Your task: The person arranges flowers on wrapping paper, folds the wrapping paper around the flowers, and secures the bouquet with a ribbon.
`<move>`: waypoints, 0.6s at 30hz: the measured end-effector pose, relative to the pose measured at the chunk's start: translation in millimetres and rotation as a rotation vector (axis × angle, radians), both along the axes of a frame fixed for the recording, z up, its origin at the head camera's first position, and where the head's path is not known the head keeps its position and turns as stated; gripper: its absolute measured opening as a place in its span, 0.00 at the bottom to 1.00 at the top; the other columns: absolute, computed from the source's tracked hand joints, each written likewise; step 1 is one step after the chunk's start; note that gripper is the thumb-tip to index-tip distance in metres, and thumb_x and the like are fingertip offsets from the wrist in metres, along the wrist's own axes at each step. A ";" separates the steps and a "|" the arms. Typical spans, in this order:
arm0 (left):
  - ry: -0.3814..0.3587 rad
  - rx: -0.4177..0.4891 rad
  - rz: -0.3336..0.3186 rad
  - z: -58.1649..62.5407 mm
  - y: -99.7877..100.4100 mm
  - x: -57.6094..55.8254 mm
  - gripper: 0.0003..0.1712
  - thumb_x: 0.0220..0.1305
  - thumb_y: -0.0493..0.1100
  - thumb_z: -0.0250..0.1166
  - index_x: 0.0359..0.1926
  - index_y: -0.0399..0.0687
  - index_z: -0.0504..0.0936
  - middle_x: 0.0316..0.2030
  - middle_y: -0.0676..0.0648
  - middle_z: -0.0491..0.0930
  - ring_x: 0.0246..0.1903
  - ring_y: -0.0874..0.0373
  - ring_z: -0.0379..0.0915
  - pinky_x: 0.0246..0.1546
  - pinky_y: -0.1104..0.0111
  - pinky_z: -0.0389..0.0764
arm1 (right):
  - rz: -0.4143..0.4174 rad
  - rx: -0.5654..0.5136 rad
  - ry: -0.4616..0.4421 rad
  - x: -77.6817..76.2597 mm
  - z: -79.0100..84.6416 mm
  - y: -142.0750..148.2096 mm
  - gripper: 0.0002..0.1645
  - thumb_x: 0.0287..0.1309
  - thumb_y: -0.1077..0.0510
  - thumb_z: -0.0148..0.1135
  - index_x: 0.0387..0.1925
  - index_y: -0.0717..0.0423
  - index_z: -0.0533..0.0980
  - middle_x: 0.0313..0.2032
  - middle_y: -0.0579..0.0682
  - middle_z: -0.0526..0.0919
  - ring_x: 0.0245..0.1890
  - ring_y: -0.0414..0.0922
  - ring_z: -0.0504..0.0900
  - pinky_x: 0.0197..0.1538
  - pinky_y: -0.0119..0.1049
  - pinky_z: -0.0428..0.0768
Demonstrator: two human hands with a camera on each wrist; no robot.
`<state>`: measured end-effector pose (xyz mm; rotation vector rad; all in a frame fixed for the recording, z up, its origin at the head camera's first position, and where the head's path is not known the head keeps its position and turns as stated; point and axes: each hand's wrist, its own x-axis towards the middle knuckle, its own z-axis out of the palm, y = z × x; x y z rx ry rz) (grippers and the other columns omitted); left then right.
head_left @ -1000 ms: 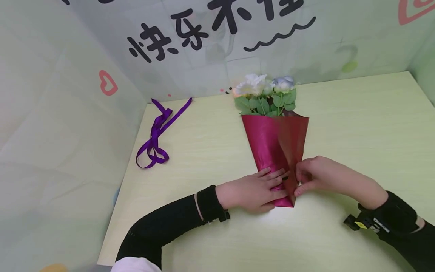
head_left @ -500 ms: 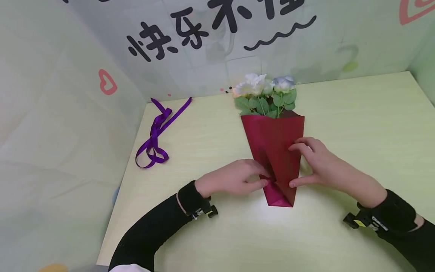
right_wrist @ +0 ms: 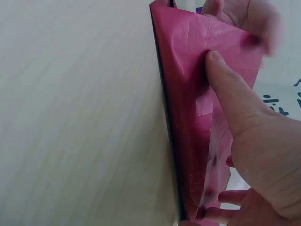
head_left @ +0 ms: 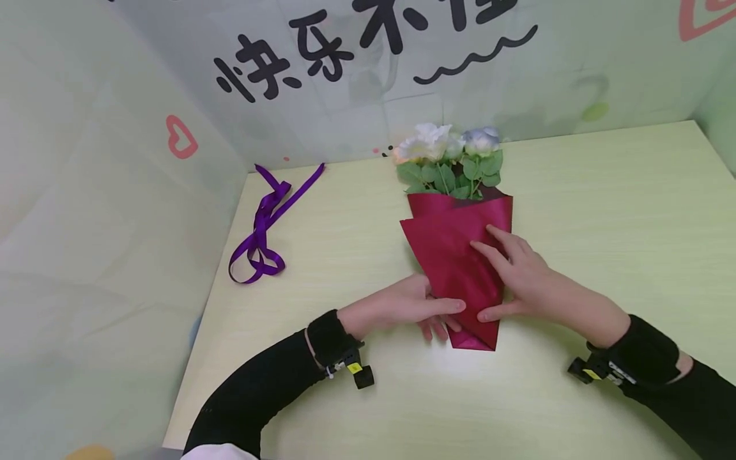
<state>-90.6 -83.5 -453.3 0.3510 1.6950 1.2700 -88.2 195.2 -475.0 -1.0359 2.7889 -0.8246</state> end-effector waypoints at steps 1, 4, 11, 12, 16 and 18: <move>-0.026 0.013 0.026 -0.9 0.1 1.2 0.14 0.80 0.45 0.67 0.55 0.39 0.87 0.41 0.42 0.93 0.35 0.44 0.92 0.34 0.62 0.91 | 0.004 0.001 0.005 -0.2 -0.7 -0.6 0.74 0.45 0.35 0.90 0.80 0.65 0.58 0.79 0.75 0.52 0.76 0.77 0.57 0.68 0.79 0.68; -0.094 0.059 0.095 -3.6 -0.4 3.9 0.15 0.78 0.34 0.66 0.61 0.38 0.81 0.41 0.38 0.92 0.33 0.46 0.92 0.35 0.62 0.91 | -0.002 0.010 -0.012 -0.4 -0.8 -1.0 0.75 0.44 0.34 0.89 0.80 0.66 0.57 0.79 0.75 0.51 0.77 0.76 0.55 0.69 0.80 0.66; 0.029 0.123 0.031 -3.5 0.9 5.1 0.18 0.75 0.36 0.70 0.62 0.34 0.83 0.43 0.42 0.93 0.41 0.48 0.92 0.46 0.61 0.91 | -0.070 0.004 -0.178 -3.1 8.7 7.8 0.87 0.44 0.33 0.89 0.85 0.68 0.44 0.83 0.76 0.39 0.81 0.77 0.45 0.73 0.80 0.60; 0.072 0.137 -0.002 -2.9 2.0 4.6 0.20 0.75 0.36 0.70 0.63 0.33 0.83 0.46 0.42 0.92 0.44 0.51 0.91 0.48 0.62 0.90 | -0.077 -0.002 -0.205 -4.2 11.5 12.0 0.89 0.43 0.34 0.90 0.86 0.69 0.42 0.83 0.76 0.38 0.81 0.78 0.44 0.73 0.80 0.58; 0.378 0.139 -0.176 3.9 10.8 0.6 0.27 0.72 0.39 0.69 0.68 0.33 0.80 0.60 0.43 0.87 0.55 0.59 0.85 0.57 0.67 0.86 | -0.102 0.047 -0.328 -9.9 23.7 37.0 0.93 0.40 0.42 0.94 0.85 0.73 0.36 0.82 0.80 0.41 0.79 0.81 0.44 0.74 0.80 0.56; 0.582 0.089 -0.251 7.8 17.4 -2.9 0.30 0.71 0.41 0.69 0.70 0.35 0.80 0.64 0.43 0.84 0.59 0.59 0.82 0.59 0.71 0.83 | -0.093 0.088 -0.345 -11.8 27.7 52.2 0.87 0.43 0.47 0.93 0.85 0.74 0.41 0.80 0.80 0.50 0.78 0.79 0.52 0.74 0.78 0.59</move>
